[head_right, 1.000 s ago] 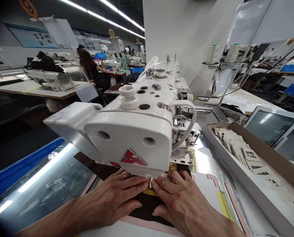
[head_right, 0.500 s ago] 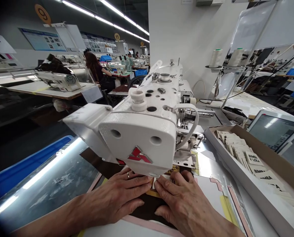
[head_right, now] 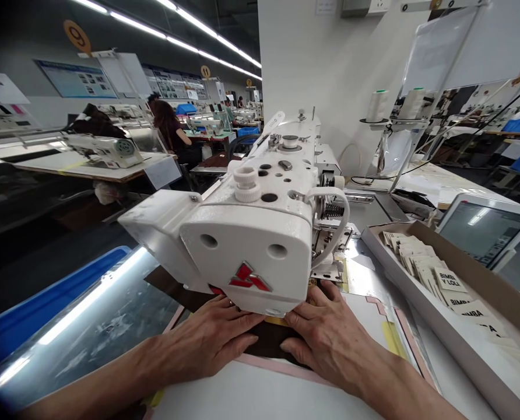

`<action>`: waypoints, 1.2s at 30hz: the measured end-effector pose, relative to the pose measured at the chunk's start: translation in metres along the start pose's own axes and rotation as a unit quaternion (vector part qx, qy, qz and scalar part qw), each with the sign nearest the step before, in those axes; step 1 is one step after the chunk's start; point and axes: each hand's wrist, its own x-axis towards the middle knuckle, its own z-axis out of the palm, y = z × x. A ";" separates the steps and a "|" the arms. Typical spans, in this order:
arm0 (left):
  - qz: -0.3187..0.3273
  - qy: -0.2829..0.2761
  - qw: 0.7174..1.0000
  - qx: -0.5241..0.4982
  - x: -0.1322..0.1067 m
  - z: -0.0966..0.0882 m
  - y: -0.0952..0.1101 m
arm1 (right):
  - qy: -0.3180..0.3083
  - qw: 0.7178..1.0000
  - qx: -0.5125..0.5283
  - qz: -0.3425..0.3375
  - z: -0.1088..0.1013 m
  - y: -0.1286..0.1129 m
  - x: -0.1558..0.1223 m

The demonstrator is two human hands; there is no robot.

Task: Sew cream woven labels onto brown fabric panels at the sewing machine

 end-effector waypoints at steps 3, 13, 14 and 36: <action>-0.006 -0.011 1.000 -0.005 -0.001 -0.001 -0.002 | 0.019 1.000 -0.005 -0.003 0.000 0.003 0.001; 0.028 0.064 0.997 0.038 -0.010 0.003 0.001 | 0.007 1.000 0.003 -0.003 -0.004 -0.003 -0.001; 0.029 0.063 0.997 0.044 -0.010 0.004 0.000 | 0.008 1.000 0.003 -0.006 -0.005 -0.002 -0.003; 0.011 0.032 0.994 0.106 -0.049 -0.011 -0.001 | 0.019 0.999 -0.025 -0.026 0.002 -0.031 -0.015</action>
